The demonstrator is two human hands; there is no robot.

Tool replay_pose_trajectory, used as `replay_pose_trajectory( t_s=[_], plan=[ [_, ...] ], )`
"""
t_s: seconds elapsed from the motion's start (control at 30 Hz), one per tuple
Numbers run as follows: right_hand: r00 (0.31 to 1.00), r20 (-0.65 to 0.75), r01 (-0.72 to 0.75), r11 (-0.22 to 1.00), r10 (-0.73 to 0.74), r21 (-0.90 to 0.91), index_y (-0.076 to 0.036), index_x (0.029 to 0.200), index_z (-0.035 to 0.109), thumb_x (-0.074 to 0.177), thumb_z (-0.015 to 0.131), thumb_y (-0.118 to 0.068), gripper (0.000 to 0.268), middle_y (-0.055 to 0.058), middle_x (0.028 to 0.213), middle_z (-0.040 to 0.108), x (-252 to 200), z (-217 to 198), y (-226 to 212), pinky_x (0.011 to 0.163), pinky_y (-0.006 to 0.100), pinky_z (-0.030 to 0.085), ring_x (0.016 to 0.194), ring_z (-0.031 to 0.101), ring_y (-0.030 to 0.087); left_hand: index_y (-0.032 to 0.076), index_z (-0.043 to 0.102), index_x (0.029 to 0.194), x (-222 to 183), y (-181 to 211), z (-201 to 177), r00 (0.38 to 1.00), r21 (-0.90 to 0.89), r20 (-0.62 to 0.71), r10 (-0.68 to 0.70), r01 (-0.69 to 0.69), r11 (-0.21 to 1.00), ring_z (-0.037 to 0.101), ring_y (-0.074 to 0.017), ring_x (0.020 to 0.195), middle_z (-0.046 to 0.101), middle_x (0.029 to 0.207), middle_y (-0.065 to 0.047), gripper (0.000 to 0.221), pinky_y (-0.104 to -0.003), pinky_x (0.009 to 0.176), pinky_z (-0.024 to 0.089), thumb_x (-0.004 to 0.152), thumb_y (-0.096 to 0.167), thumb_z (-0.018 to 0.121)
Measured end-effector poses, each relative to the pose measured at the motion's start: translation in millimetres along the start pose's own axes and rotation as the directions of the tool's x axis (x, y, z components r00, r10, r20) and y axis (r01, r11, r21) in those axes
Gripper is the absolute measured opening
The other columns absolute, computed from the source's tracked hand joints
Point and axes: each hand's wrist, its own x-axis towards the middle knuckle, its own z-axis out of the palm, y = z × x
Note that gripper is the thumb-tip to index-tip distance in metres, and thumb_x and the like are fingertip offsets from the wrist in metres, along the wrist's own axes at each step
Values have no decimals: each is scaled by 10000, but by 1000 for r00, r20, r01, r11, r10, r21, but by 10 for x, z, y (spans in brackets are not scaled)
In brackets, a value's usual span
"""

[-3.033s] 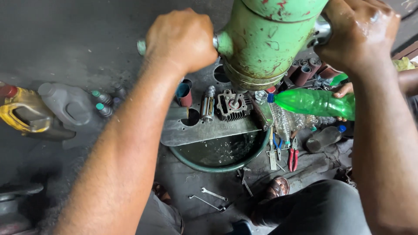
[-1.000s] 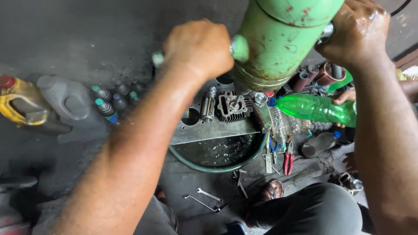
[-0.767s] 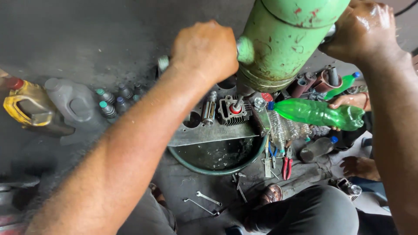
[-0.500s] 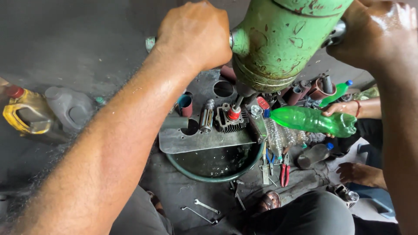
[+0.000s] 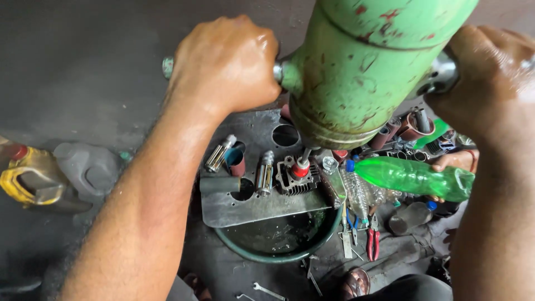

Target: Using a portable honing machine to resurface the interior of a small engine cylinder block while applying lubricant from bottles.

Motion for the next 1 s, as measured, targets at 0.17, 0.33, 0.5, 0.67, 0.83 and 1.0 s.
replay_pose_trajectory(
  t_s=[0.17,0.33,0.5,0.67,0.83,1.0],
  plan=[
    [1000,20,-20,988,23,-151,-78,1022,664,801,848,-121,291,90,1002,721,-131,95,-84,902,385,573,959,729,264,103,799,793,-10,-71,196,999,-11,36,-5,5,1000,707,-428,740,717,768,-213,238,-539,659,569,624,268,770],
    [985,92,-122,969,144,-216,-115,994,712,701,853,-130,325,52,943,724,-104,169,-238,819,422,569,907,728,264,105,797,811,-56,-90,361,994,-8,104,-31,32,999,714,-413,754,720,768,-203,224,-532,678,575,633,233,750],
    [983,104,-123,959,154,-256,-124,978,727,741,823,-176,261,45,903,713,-209,333,-211,787,434,565,899,714,256,115,802,834,-152,4,448,987,-6,149,-64,65,998,727,-402,767,733,799,-202,219,-518,691,585,660,238,752],
    [962,211,-127,969,172,-214,-138,996,732,746,782,-160,256,48,923,718,-293,715,51,834,437,582,932,722,258,94,791,909,-295,253,391,905,32,385,-179,181,983,755,-373,801,752,876,-207,232,-479,728,603,769,268,728],
    [945,314,-52,989,94,-141,-137,1031,717,767,809,-250,301,70,1005,730,-207,966,236,909,444,592,973,728,281,84,789,958,-446,470,478,905,-75,360,-227,270,960,732,-393,909,746,974,-215,236,-507,772,587,817,208,645],
    [839,512,-103,978,183,-180,-140,1182,694,764,847,-313,477,116,1054,734,105,556,148,852,462,599,923,732,312,72,793,969,-343,415,332,912,-51,355,-206,239,970,735,-384,956,746,1004,-217,240,-497,812,591,820,194,651]
  ],
)
